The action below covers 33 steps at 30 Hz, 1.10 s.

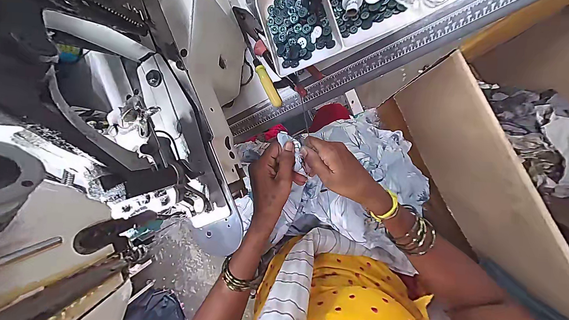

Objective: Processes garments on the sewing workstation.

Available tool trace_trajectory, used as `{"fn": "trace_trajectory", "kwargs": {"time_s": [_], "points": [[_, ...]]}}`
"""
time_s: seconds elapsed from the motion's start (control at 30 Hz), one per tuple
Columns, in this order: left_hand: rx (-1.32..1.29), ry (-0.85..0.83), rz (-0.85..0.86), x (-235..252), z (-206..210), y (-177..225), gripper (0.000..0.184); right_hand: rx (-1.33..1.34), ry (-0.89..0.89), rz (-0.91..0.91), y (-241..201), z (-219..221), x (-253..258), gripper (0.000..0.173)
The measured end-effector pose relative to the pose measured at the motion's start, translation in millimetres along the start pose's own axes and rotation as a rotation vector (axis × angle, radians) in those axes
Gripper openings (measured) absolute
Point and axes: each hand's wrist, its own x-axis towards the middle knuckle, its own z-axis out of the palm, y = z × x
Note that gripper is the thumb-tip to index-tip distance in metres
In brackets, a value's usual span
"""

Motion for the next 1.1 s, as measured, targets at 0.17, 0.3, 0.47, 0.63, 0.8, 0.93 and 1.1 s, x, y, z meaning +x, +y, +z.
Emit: {"fn": "trace_trajectory", "kwargs": {"time_s": [0.17, 0.3, 0.47, 0.63, 0.8, 0.93, 1.1], "points": [[0.093, 0.016, 0.070, -1.1, -2.9, -1.2, 0.025, -0.029, 0.078, 0.013, -2.5, 7.3, -1.0, 0.031], [0.138, 0.012, 0.102, -3.1, -2.1, -3.2, 0.027, -0.115, 0.090, 0.004, -3.2, 9.1, 0.3, 0.032], [0.079, 0.025, 0.073, -3.2, -5.1, -3.6, 0.026, -0.121, -0.124, 0.054, -2.6, 0.7, -1.3, 0.032], [0.130, 0.038, 0.011, -2.8, -9.8, -13.7, 0.031, 0.109, -0.061, 0.022, 10.4, -10.6, -5.8, 0.035], [0.179, 0.084, 0.096, -5.8, -4.8, -14.9, 0.029, -0.073, 0.013, 0.030, -4.8, 1.9, -3.2, 0.033], [0.163, 0.085, 0.071, -6.2, -6.9, -10.5, 0.028, -0.096, 0.023, 0.043, -7.8, 10.8, -0.8, 0.034], [0.176, 0.086, 0.083, -7.4, -8.3, -8.7, 0.029, -0.044, 0.035, 0.052, -9.9, 10.5, -2.1, 0.035]]}}
